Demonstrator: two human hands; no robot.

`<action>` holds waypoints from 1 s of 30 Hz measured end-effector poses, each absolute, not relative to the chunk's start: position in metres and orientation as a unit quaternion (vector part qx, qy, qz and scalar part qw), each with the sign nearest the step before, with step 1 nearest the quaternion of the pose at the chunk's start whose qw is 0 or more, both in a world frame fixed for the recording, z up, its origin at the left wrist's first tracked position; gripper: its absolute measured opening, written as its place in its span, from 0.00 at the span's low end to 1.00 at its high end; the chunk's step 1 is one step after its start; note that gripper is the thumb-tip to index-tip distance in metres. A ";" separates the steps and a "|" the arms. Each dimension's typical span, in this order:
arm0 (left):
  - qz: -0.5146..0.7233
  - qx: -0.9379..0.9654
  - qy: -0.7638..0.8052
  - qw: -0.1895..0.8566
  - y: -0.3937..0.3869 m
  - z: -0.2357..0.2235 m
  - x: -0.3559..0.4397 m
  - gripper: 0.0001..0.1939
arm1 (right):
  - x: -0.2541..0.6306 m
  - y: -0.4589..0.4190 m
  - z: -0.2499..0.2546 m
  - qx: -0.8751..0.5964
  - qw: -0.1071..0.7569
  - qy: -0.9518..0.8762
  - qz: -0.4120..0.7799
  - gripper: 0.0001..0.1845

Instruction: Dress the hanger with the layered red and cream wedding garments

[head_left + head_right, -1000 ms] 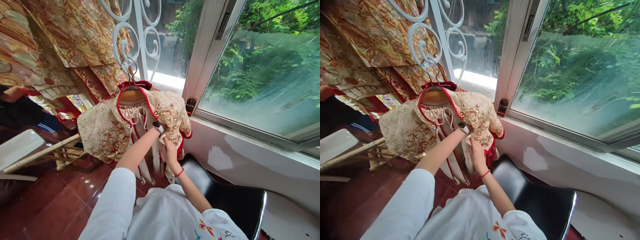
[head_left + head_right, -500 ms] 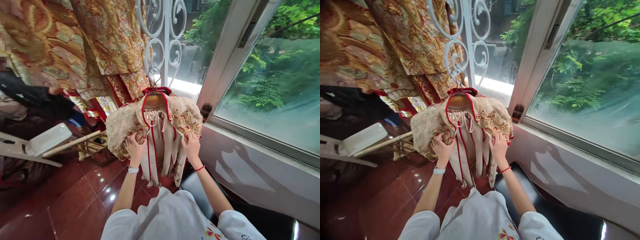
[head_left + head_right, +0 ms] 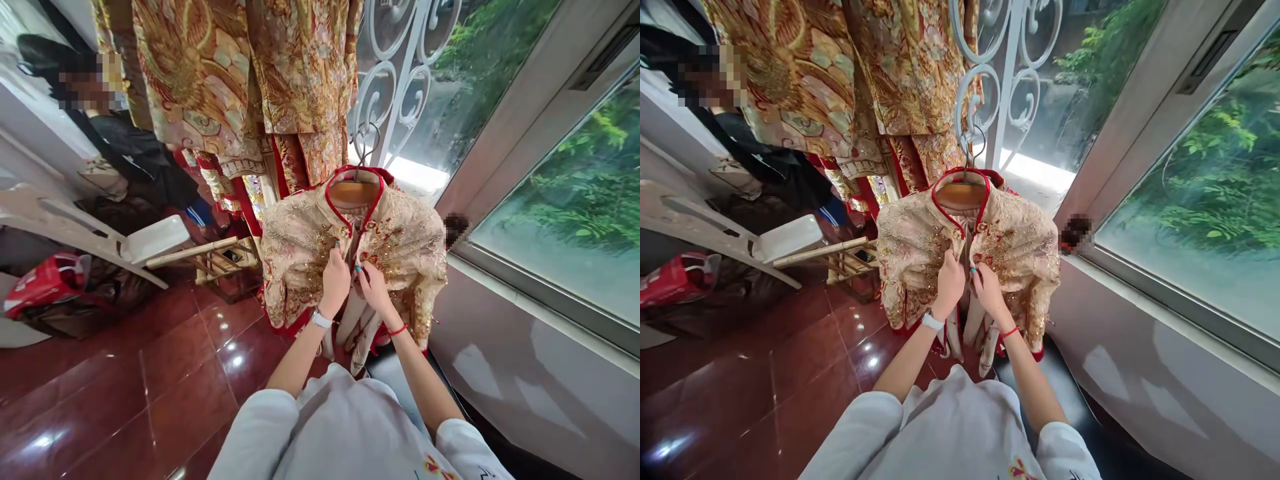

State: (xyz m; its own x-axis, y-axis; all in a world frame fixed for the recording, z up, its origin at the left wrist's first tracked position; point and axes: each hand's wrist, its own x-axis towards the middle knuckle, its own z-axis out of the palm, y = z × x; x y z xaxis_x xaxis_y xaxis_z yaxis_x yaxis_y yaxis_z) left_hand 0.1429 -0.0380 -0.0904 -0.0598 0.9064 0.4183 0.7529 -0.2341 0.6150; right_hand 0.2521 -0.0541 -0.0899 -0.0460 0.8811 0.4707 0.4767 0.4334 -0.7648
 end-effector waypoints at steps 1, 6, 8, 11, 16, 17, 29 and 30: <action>0.401 0.680 0.605 0.106 -0.033 -0.096 0.141 0.17 | 0.253 -0.049 -0.097 -0.498 0.486 -0.688 0.206 0.16; 0.482 0.689 0.529 0.120 -0.047 -0.133 0.101 0.21 | 0.267 -0.057 -0.117 -0.495 0.513 -0.678 0.176 0.11; 0.517 0.633 0.564 0.117 -0.063 -0.162 0.072 0.19 | 0.284 -0.073 -0.131 -0.519 0.550 -0.641 0.129 0.10; 0.537 0.466 0.698 0.084 -0.081 -0.216 0.021 0.19 | 0.329 -0.093 -0.170 -0.620 0.609 -0.495 0.000 0.09; 0.361 0.559 0.726 0.174 -0.081 -0.276 -0.032 0.38 | 0.397 -0.096 -0.241 -0.721 0.498 -0.480 -0.043 0.30; 0.346 0.579 0.716 0.179 -0.078 -0.280 -0.035 0.37 | 0.404 -0.094 -0.250 -0.724 0.462 -0.512 -0.022 0.34; 0.289 0.629 0.718 0.076 -0.047 -0.295 -0.048 0.28 | 0.418 -0.110 -0.282 -0.768 0.304 -0.564 -0.002 0.18; 0.295 0.637 0.708 0.080 -0.049 -0.298 -0.049 0.27 | 0.418 -0.111 -0.282 -0.764 0.307 -0.567 -0.011 0.22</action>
